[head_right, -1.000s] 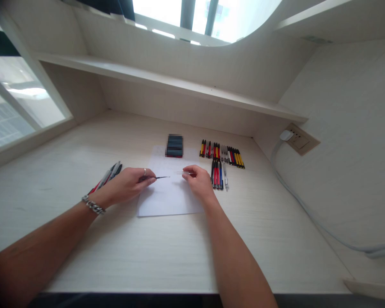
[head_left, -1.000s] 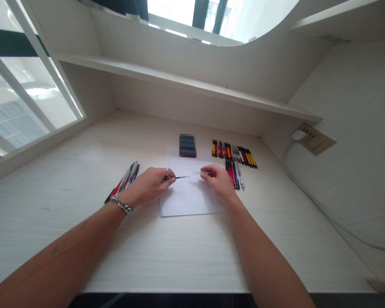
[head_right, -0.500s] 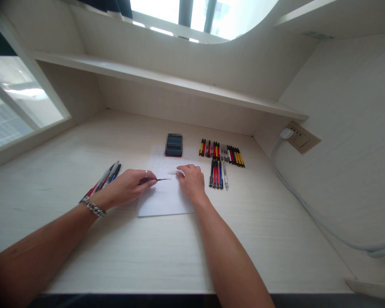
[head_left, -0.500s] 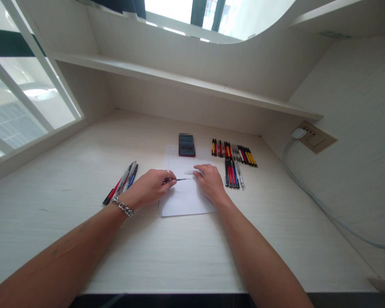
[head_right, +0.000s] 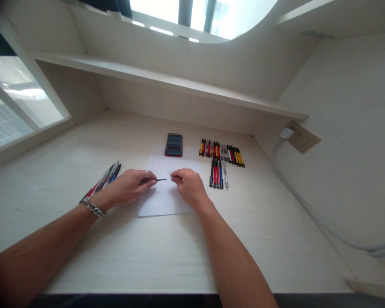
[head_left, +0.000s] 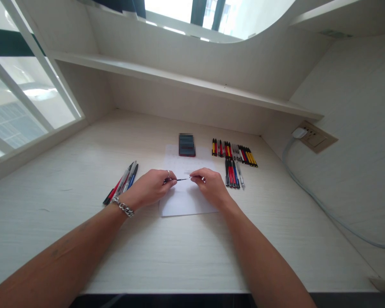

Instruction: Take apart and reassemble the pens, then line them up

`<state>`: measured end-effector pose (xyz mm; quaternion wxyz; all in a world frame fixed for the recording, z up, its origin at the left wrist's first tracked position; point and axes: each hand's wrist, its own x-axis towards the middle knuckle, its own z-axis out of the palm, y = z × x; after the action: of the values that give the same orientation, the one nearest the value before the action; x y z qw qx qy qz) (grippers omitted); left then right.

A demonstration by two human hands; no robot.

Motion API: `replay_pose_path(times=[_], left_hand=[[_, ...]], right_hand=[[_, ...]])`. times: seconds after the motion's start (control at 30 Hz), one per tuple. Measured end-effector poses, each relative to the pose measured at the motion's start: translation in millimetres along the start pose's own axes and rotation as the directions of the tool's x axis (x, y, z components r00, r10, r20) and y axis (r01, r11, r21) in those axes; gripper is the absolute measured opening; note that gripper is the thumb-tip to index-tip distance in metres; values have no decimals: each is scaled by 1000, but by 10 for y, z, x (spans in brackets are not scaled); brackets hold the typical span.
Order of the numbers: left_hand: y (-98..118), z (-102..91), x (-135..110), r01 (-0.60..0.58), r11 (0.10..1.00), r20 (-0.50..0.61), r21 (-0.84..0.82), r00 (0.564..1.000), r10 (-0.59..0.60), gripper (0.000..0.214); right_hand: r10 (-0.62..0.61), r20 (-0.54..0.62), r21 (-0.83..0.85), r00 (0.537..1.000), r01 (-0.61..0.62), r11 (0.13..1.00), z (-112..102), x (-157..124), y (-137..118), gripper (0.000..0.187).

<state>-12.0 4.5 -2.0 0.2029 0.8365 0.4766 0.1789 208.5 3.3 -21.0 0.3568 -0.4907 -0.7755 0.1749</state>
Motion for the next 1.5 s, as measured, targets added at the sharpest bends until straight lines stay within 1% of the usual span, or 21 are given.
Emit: replay_pose_path(times=[0.1,0.2,0.37,0.5,0.57,0.67,0.77,0.83,0.9,0.97,1.0,1.1,1.23,1.3,1.37,1.5], left_hand=[[-11,-3,3,17,1000,-14,2,1000,-17,28],[-14,0,9,18,1000,-13,-8,1000,-18,28],[-13,13,11,12,1000,-6,-6,1000,-12,28],[-1,10,5,8,1000,-1,0,1000,-8,28],[9,7,2,2,1000,2,-4,1000,-2,27],[23,7,-2,-1,1000,1,-12,1000,1,26],[32,15,-5,-3,1000,3,-19,1000,3,26],[39,26,-4,-13,1000,8,-26,1000,13,27],[47,39,-1,-32,999,13,-36,999,32,27],[50,47,0,-50,998,15,-44,999,51,27],[49,48,-1,-53,998,15,-46,998,54,27],[33,30,-5,-33,999,3,-40,999,33,29],[6,-21,-4,-1,1000,-34,-22,999,0,30],[3,-42,-2,6,1000,-39,-23,999,-7,31],[7,-54,-2,9,1000,-36,-30,999,-10,32],[13,-48,-9,11,999,-16,-34,1000,-11,33]], right_hand=[[65,-39,-61,997,-67,996,-35,24,97,14],[117,-62,-182,991,-127,975,-12,38,168,16],[139,23,-326,990,-124,937,94,44,174,21],[150,49,-357,987,-123,926,124,50,164,22],[150,35,-352,988,-129,927,115,58,167,21],[120,-25,-314,993,-121,942,75,67,141,19],[48,-57,-193,997,-58,980,33,44,46,18],[0,-15,-88,1000,-1,996,28,9,-44,19],[-38,63,-22,997,39,999,42,-26,-124,18],[-60,112,-2,992,61,998,54,-44,-167,17],[-61,114,-4,992,62,998,49,-43,-170,16],[-12,70,-10,997,13,1000,-28,-17,-100,15],[114,2,-26,993,-114,993,-211,12,87,14],[179,6,-72,984,-178,981,-273,8,166,14],[235,37,-127,971,-229,965,-292,-5,214,14],[284,73,-220,956,-263,939,-239,-26,242,15]])
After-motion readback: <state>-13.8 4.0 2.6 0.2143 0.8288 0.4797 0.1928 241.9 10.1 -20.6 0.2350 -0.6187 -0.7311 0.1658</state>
